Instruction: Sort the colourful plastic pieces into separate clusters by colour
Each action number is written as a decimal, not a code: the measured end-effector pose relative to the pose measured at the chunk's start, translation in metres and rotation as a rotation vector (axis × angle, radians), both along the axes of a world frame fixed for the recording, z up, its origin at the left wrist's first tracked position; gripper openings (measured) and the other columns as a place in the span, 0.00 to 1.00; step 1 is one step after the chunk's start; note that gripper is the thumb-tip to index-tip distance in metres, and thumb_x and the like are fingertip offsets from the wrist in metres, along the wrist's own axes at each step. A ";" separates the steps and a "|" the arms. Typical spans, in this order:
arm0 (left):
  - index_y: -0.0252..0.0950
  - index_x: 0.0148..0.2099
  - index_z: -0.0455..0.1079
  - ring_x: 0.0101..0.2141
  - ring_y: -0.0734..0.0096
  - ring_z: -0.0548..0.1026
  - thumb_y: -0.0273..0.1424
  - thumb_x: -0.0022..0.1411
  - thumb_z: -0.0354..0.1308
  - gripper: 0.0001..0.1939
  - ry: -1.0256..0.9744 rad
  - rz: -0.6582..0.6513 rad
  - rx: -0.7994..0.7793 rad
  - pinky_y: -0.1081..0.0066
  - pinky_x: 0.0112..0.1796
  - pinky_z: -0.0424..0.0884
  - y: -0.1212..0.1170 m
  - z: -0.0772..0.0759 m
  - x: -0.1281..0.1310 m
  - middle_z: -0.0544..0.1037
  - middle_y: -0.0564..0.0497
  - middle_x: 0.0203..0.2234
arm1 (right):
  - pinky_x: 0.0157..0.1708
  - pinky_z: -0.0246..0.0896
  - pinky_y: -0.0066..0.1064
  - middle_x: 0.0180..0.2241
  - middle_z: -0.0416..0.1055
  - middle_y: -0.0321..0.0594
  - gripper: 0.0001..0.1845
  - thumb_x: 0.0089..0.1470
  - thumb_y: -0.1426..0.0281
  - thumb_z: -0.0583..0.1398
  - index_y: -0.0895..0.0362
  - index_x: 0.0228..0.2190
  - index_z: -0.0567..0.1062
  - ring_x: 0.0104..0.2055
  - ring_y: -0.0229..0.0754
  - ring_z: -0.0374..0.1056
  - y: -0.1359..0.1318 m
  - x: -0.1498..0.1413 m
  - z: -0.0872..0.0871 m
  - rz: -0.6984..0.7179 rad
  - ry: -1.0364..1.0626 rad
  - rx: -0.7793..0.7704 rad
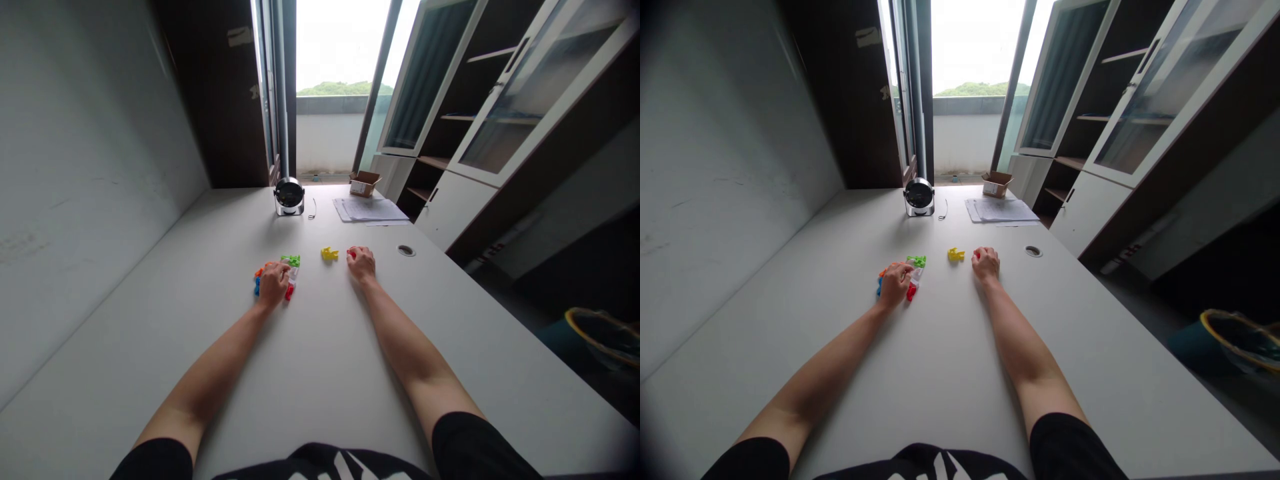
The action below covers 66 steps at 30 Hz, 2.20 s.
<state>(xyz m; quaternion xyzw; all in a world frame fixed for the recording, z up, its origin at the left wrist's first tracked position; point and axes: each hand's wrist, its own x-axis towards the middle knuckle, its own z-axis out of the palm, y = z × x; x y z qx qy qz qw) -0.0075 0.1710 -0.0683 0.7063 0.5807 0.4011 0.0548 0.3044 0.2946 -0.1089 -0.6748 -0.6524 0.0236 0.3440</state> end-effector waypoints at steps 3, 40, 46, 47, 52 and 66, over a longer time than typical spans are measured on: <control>0.41 0.43 0.74 0.47 0.56 0.70 0.24 0.62 0.54 0.11 0.033 0.081 0.007 0.56 0.53 0.65 0.000 0.000 -0.002 0.77 0.46 0.43 | 0.51 0.57 0.40 0.46 0.69 0.47 0.12 0.57 0.66 0.57 0.54 0.39 0.78 0.48 0.50 0.62 0.000 0.000 -0.001 0.003 0.002 -0.006; 0.40 0.47 0.73 0.46 0.56 0.71 0.30 0.64 0.56 0.10 0.034 -0.032 -0.010 0.58 0.52 0.63 -0.002 0.004 0.003 0.78 0.46 0.41 | 0.42 0.64 0.34 0.38 0.74 0.39 0.09 0.64 0.69 0.55 0.51 0.41 0.75 0.37 0.42 0.70 -0.076 -0.102 0.047 0.763 0.064 0.238; 0.41 0.45 0.74 0.46 0.59 0.74 0.33 0.67 0.55 0.08 0.050 -0.046 -0.004 0.61 0.51 0.64 -0.003 0.005 0.004 0.80 0.48 0.40 | 0.44 0.66 0.35 0.40 0.75 0.40 0.10 0.61 0.69 0.59 0.51 0.45 0.75 0.42 0.44 0.70 -0.084 -0.108 0.047 0.866 0.019 0.234; 0.41 0.44 0.74 0.46 0.59 0.74 0.33 0.67 0.54 0.08 0.056 -0.051 0.002 0.61 0.51 0.64 -0.003 0.005 0.004 0.80 0.48 0.40 | 0.44 0.66 0.35 0.40 0.75 0.40 0.11 0.60 0.70 0.60 0.51 0.46 0.74 0.41 0.43 0.71 -0.084 -0.108 0.047 0.880 0.016 0.229; 0.39 0.44 0.74 0.46 0.61 0.75 0.34 0.69 0.52 0.10 0.075 -0.082 0.005 0.61 0.52 0.65 -0.002 0.003 0.003 0.80 0.49 0.41 | 0.42 0.66 0.32 0.38 0.75 0.41 0.11 0.61 0.71 0.58 0.53 0.46 0.74 0.40 0.42 0.71 -0.083 -0.110 0.044 0.955 -0.020 0.231; 0.41 0.54 0.72 0.38 0.65 0.77 0.25 0.61 0.57 0.18 -0.035 -0.171 -0.021 0.62 0.48 0.72 -0.001 0.000 0.005 0.79 0.49 0.42 | 0.36 0.66 0.31 0.35 0.78 0.39 0.10 0.62 0.63 0.59 0.53 0.42 0.76 0.33 0.41 0.73 -0.078 -0.108 0.037 0.829 0.288 0.062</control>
